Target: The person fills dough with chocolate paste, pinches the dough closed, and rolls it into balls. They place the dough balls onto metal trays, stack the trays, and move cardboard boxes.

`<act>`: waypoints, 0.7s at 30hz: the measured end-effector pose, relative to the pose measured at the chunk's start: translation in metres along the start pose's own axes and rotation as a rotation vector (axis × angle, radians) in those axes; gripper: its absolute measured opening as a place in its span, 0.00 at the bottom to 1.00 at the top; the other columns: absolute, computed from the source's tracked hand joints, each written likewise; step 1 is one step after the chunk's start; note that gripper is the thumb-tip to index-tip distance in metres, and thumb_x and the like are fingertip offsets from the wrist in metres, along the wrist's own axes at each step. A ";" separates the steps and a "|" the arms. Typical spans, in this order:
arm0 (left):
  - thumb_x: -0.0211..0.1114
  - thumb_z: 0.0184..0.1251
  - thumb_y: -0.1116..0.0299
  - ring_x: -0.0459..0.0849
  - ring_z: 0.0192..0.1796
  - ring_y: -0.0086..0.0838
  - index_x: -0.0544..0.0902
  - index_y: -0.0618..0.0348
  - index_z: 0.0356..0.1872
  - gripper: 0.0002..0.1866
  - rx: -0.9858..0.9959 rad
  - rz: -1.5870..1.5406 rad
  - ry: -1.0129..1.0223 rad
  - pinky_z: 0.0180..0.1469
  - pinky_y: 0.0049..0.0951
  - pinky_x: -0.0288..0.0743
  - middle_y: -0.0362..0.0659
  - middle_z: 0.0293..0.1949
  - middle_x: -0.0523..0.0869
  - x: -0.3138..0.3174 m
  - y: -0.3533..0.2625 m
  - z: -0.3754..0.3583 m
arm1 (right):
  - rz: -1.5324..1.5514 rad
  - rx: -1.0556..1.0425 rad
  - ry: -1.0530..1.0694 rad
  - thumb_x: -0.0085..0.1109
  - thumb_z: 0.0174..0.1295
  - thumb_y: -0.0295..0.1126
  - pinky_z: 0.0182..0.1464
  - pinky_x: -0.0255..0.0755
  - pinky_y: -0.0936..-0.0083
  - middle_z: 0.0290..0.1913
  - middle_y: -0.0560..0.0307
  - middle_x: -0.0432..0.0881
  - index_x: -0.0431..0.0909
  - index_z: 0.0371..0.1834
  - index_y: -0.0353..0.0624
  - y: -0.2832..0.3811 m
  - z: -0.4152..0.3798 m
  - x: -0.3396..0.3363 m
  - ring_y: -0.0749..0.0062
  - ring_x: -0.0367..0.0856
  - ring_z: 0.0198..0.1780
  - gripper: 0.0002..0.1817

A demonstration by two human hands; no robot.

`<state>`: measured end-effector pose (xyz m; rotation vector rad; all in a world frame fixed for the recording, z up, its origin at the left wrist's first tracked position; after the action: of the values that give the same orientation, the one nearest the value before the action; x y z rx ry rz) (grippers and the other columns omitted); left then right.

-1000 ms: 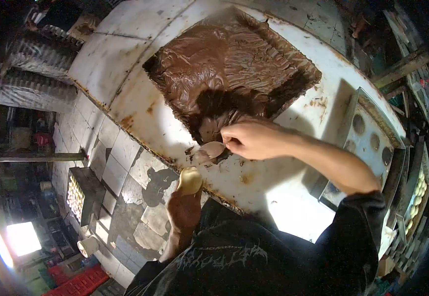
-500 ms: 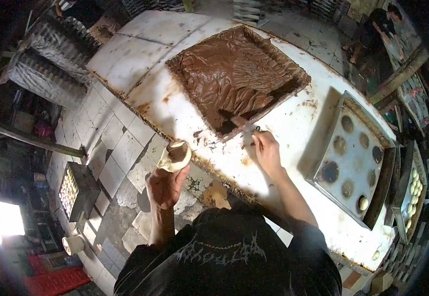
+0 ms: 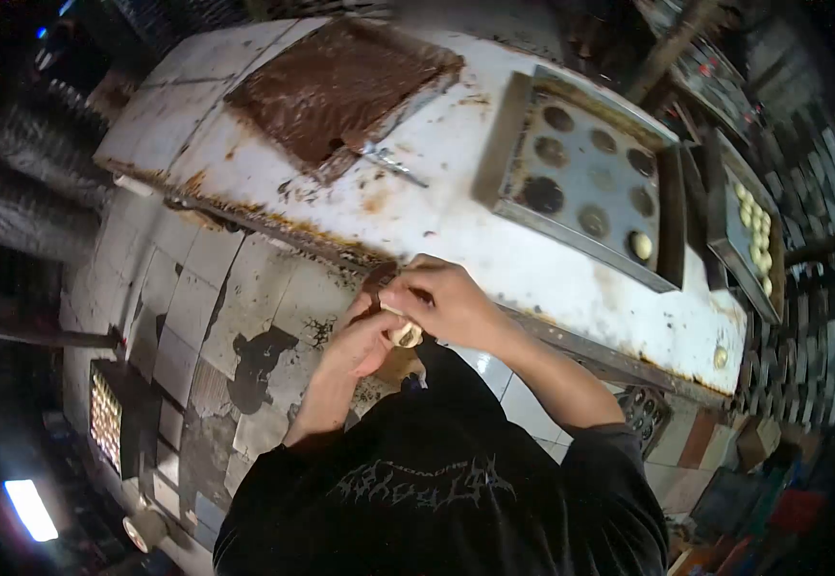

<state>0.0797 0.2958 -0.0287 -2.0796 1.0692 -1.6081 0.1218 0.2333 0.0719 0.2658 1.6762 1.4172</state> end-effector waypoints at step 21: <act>0.54 0.68 0.75 0.80 0.45 0.31 0.68 0.62 0.50 0.12 -0.086 0.067 0.296 0.53 0.34 0.76 0.46 0.45 0.75 0.366 0.321 0.160 | -0.559 0.279 -0.856 0.53 0.40 0.18 0.65 0.51 0.48 0.65 0.39 0.57 0.78 0.45 0.40 -0.147 -0.396 -0.269 0.37 0.54 0.66 0.23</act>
<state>0.1431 -0.2124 -0.0299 -1.8720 1.3092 -1.9088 0.0413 -0.2608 0.0506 0.4411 1.0851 0.5160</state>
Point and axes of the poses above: each hand's wrist, its own z-axis towards the middle knuckle, its own x-axis out of the palm, y = z × x, the point moved 10 cm from there along z, towards the middle knuckle
